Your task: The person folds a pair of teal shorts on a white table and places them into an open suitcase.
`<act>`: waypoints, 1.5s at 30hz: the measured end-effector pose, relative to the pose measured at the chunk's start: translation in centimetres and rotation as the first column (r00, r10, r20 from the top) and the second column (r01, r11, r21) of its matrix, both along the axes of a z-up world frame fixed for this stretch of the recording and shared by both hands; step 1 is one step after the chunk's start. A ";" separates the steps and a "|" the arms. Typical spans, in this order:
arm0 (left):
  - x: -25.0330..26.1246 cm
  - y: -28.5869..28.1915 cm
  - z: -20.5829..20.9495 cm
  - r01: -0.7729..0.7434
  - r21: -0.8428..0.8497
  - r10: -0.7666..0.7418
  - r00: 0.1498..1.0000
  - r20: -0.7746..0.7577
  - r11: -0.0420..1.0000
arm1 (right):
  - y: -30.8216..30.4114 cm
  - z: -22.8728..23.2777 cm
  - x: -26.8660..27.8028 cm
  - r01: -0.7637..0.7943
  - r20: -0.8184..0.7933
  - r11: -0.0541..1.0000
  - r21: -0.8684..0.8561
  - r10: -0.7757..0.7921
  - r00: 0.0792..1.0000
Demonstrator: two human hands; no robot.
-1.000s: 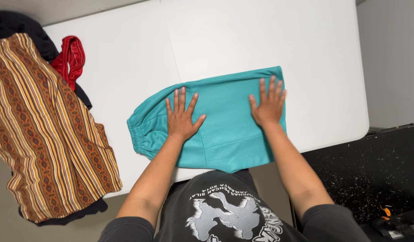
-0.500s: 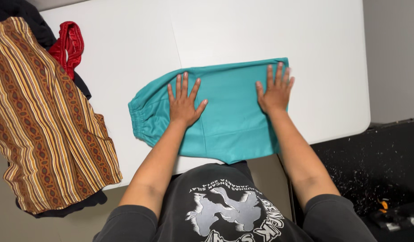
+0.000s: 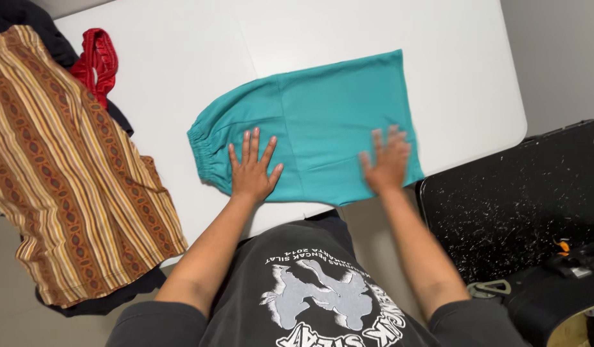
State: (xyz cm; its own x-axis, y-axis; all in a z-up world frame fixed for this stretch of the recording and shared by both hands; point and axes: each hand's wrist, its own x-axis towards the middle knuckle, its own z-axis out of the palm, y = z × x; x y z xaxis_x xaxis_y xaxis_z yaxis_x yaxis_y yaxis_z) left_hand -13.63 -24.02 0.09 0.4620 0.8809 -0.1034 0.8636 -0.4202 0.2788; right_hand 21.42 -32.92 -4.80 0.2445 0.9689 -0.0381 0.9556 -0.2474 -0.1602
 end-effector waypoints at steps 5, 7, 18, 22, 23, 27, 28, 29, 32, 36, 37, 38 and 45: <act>0.1 -0.4 0.3 -0.013 0.032 0.013 1.000 -0.003 0.999 | 0.0 1.7 2.9 0.212 0.043 0.977 -0.035 -0.211 0.977; -0.5 -1.3 1.0 -0.010 0.105 0.006 0.999 0.036 0.994 | 0.3 1.5 -3.4 0.121 -0.061 0.991 0.062 -0.118 0.991; -7.9 0.4 1.8 -0.128 0.129 0.148 0.976 -0.157 0.983 | 0.3 1.5 -9.5 -0.119 -0.067 0.987 0.104 0.127 0.990; -7.2 0.9 1.8 -0.148 0.102 0.160 0.978 -0.133 0.984 | 2.8 2.2 -9.6 -0.029 -0.119 0.969 0.244 0.059 0.991; -6.4 1.4 1.5 -0.125 0.119 0.137 0.985 -0.101 0.985 | 4.2 2.4 -11.5 -0.082 -0.181 0.967 0.240 0.128 0.975; -4.0 3.7 -0.2 -0.034 0.203 0.066 0.986 -0.153 0.979 | 10.0 2.5 -22.4 -0.297 -0.262 0.924 0.242 0.357 0.897; -3.4 4.5 -0.5 -0.008 0.225 0.056 0.976 -0.208 0.974 | 11.3 2.3 -23.2 -0.321 -0.276 0.921 0.219 0.374 0.885; -3.3 5.0 -0.5 -0.019 0.146 0.048 0.980 -0.195 0.989 | 12.3 1.8 -22.4 -0.300 -0.243 0.932 0.202 0.344 0.907; -4.4 6.1 0.0 -0.040 -0.022 0.036 0.987 -0.159 0.999 | 15.0 -0.4 -17.1 -0.266 -0.116 0.953 0.146 0.284 0.952; -4.9 6.7 0.8 -0.043 -0.018 0.040 0.990 -0.137 0.999 | 15.6 -0.1 -3.7 -0.130 -0.068 0.991 0.040 0.133 0.989; -4.7 6.5 1.0 -0.051 -0.014 0.048 0.989 -0.138 0.999 | 15.5 0.3 -1.3 -0.070 -0.081 0.998 0.001 0.069 0.994; -4.3 6.3 1.1 -0.080 -0.024 0.075 0.985 -0.153 0.997 | 15.4 0.7 0.0 -0.021 -0.074 1.000 -0.020 0.020 0.997; 2.4 7.4 1.4 -0.112 0.027 0.114 0.992 -0.058 0.993 | 10.8 2.4 -10.5 -0.214 -0.289 0.971 0.109 0.237 0.927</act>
State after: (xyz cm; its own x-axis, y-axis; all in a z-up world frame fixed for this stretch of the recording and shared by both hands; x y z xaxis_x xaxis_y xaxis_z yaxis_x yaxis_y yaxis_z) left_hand -11.20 -16.66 1.49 0.3530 0.9296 -0.1060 0.9206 -0.3249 0.2168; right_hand 10.89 -22.15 -2.44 0.0072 1.0000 -0.0014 0.8901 -0.0071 -0.4556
